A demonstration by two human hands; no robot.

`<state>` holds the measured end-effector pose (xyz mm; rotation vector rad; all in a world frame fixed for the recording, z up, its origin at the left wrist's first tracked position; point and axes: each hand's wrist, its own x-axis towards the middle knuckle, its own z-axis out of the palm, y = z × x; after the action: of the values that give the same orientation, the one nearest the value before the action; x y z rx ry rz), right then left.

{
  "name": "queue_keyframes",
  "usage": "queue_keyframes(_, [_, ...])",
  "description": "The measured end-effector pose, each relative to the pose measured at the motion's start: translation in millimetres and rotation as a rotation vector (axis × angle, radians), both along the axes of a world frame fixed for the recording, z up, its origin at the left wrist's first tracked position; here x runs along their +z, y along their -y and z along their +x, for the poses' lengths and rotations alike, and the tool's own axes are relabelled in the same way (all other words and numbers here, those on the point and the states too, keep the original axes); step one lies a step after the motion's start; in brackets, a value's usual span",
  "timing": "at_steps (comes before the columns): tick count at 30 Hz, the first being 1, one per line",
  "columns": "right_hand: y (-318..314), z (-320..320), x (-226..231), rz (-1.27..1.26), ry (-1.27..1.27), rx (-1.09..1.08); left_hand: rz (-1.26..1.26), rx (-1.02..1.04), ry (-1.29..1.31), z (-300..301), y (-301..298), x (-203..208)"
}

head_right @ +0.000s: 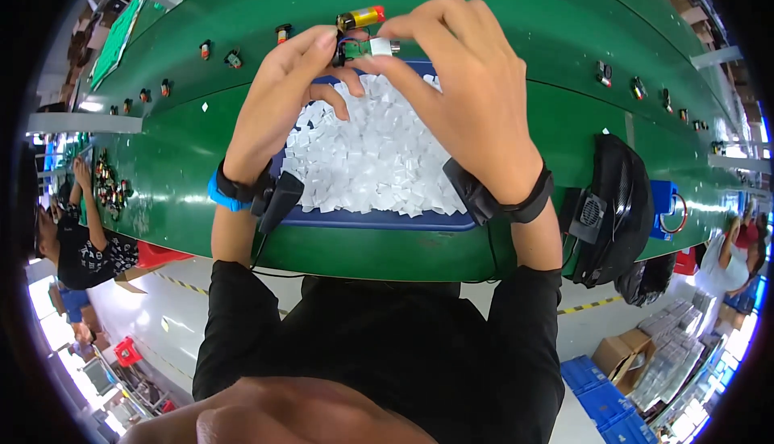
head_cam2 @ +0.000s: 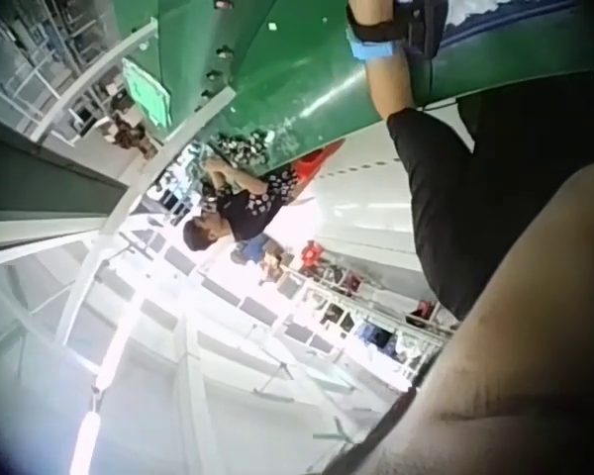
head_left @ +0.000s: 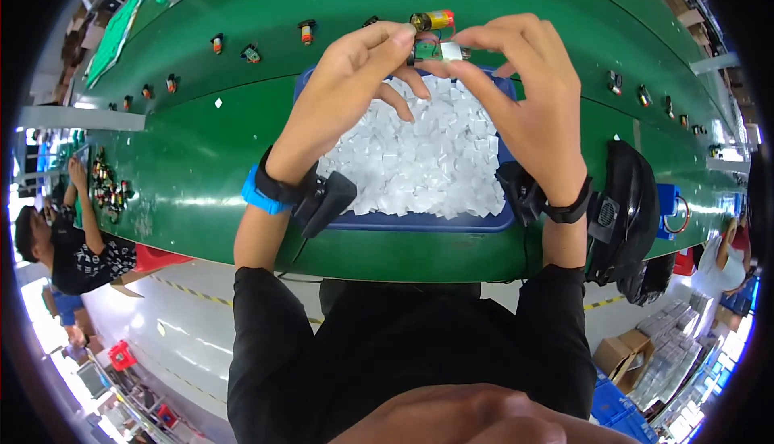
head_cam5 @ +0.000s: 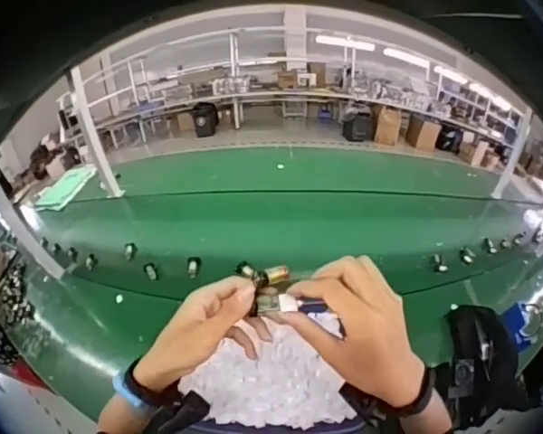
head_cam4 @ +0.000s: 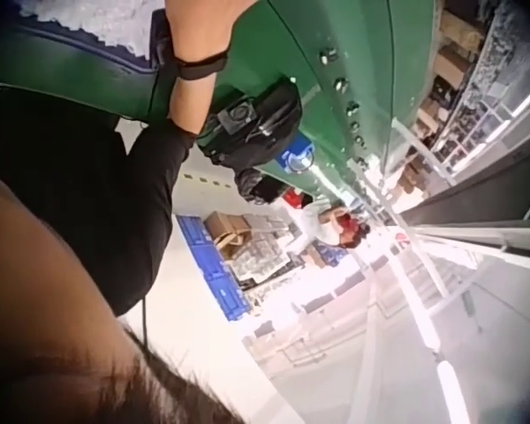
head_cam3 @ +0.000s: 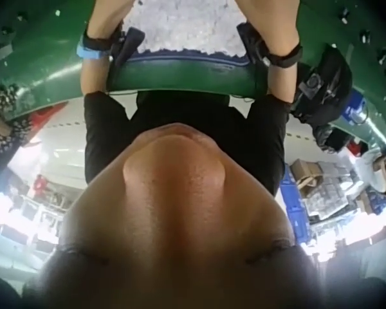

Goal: The person assembles electronic components by picking up a circuit board and a battery, applying a small white adhesive strip, and pressing the components together. They then wrap the wires around the assembly and place the completed unit onto the green workbench.

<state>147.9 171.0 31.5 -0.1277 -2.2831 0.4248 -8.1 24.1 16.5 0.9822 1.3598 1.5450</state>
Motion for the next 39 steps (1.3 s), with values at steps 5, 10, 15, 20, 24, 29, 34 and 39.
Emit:
queue_keyframes(5, [18,-6,0,-0.044,-0.012,0.091,0.055,0.017,-0.039,2,15,-5])
queue_keyframes(10, [23,0,1,0.075,0.021,0.198,0.029,0.037,0.008,2,17,0])
queue_keyframes(15, [15,4,7,0.105,0.009,0.210,0.011,0.078,0.041,5,15,3])
queue_keyframes(20, [4,2,2,0.219,-0.024,0.137,-0.076,0.033,0.102,-3,16,0])
queue_keyframes(24, [10,1,0,0.208,0.077,0.140,-0.134,-0.005,0.134,-6,15,-3])
queue_keyframes(29, [8,-2,-10,0.206,0.046,0.102,-0.116,0.013,0.000,-1,17,-7])
queue_keyframes(34, [4,-2,-11,-0.155,0.128,0.037,-0.044,0.213,-0.337,12,18,-10])
queue_keyframes(39, [-6,-5,-14,-0.289,0.119,-0.017,0.016,0.237,-0.347,6,19,-8])
